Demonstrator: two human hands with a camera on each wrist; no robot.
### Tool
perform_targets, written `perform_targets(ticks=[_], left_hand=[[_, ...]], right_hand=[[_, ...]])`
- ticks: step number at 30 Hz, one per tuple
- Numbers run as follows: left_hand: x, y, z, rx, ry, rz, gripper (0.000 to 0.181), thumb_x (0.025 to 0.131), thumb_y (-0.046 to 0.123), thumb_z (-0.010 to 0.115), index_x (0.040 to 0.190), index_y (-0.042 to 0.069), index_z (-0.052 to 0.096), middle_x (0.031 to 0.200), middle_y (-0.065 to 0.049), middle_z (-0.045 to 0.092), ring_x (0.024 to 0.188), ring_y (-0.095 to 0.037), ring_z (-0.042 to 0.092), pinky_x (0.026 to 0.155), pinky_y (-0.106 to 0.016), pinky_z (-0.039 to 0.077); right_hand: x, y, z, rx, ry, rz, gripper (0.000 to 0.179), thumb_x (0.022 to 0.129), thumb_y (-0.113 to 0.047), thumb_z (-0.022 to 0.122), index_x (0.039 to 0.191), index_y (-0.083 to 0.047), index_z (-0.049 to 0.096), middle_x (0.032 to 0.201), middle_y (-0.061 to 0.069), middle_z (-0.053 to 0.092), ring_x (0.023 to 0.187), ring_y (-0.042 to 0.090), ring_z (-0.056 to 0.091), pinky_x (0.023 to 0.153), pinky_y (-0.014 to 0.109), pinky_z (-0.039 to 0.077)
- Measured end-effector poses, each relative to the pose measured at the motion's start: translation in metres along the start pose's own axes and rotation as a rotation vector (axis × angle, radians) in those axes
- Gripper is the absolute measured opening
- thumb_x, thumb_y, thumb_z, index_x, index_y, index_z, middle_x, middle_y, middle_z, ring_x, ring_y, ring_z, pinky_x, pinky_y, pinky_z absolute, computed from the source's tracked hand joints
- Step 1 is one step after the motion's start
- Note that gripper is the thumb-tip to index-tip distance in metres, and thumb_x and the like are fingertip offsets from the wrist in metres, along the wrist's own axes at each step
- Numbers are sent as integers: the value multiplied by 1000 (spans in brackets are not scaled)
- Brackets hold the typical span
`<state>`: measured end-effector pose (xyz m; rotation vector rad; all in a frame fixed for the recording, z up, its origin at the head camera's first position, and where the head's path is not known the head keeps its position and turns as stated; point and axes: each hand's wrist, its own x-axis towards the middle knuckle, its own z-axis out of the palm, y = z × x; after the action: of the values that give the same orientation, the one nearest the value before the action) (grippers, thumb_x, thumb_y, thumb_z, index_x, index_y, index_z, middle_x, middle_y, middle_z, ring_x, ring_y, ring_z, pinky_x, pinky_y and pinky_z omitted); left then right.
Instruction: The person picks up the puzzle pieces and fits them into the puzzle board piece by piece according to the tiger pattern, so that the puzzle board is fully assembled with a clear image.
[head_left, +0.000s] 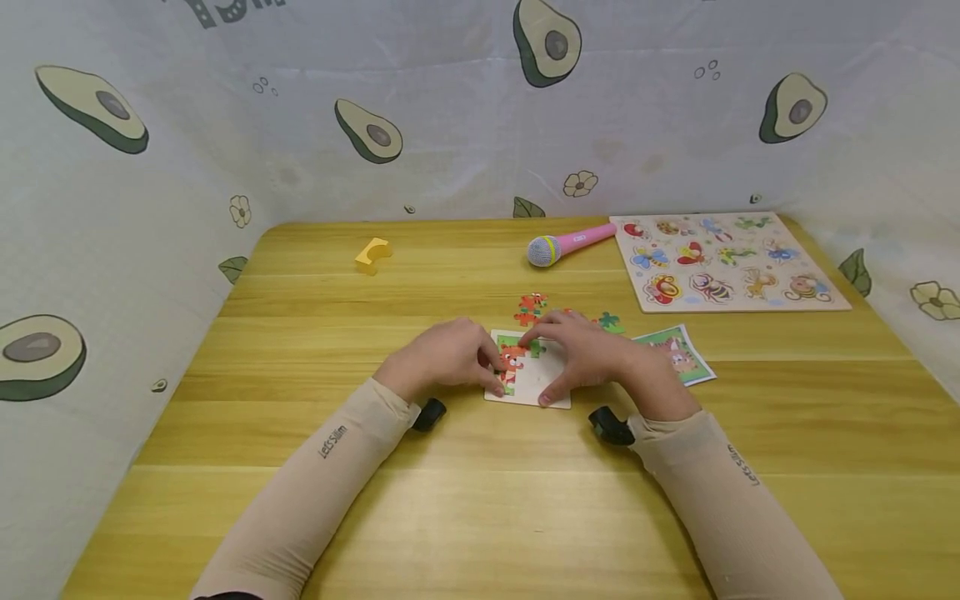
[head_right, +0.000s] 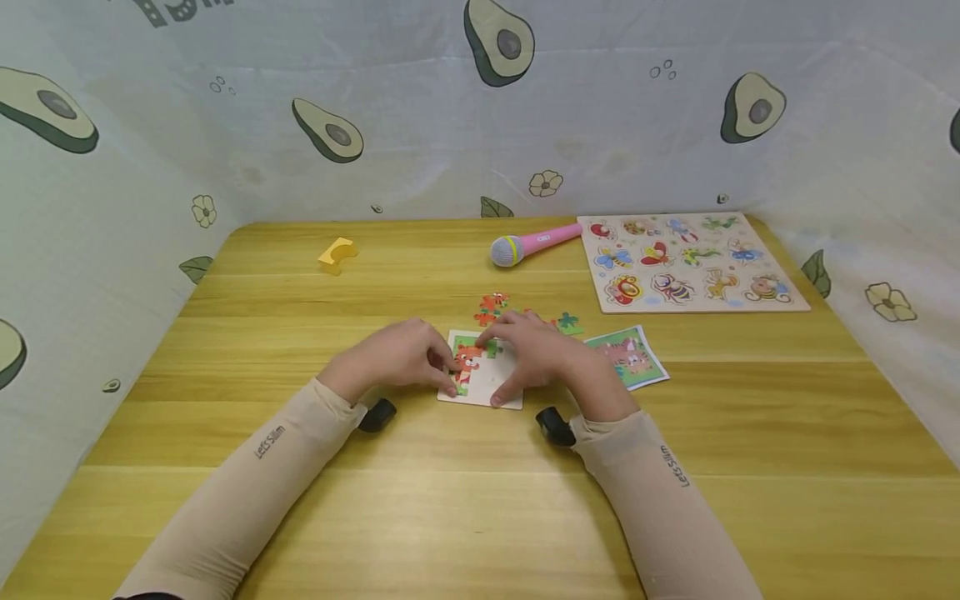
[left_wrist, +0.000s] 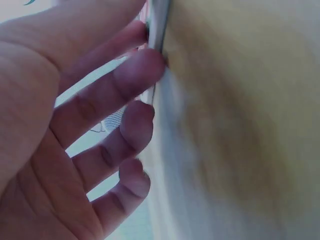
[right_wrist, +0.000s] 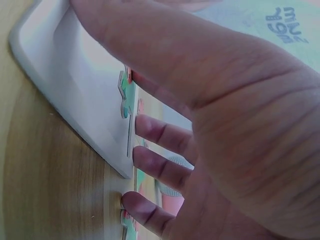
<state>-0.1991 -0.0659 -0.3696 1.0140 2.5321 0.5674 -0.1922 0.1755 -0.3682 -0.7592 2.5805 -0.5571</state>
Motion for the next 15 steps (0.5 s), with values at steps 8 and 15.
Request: perform_targets(ticks=[8,15], left_hand=[[2,-3,1,-14,7,16,27,79,40,87,97,23,77,88,8,63,81,-12,57,74,-28,48],[1,-8,3,82,48,-34,69,76,55,84,134,21,64,140,1,50,129,-21,44,109,-39,35]], right_hand=[[0,1,0,-1,1,1,76,68,-48,92,132,-23,62,147,11,43,137,39,30,108,67,26],[-1,0,-1,-13,-2,5,80,68,-50,91,134,-18,59,146,13,43,139,42,29,108,68,25]])
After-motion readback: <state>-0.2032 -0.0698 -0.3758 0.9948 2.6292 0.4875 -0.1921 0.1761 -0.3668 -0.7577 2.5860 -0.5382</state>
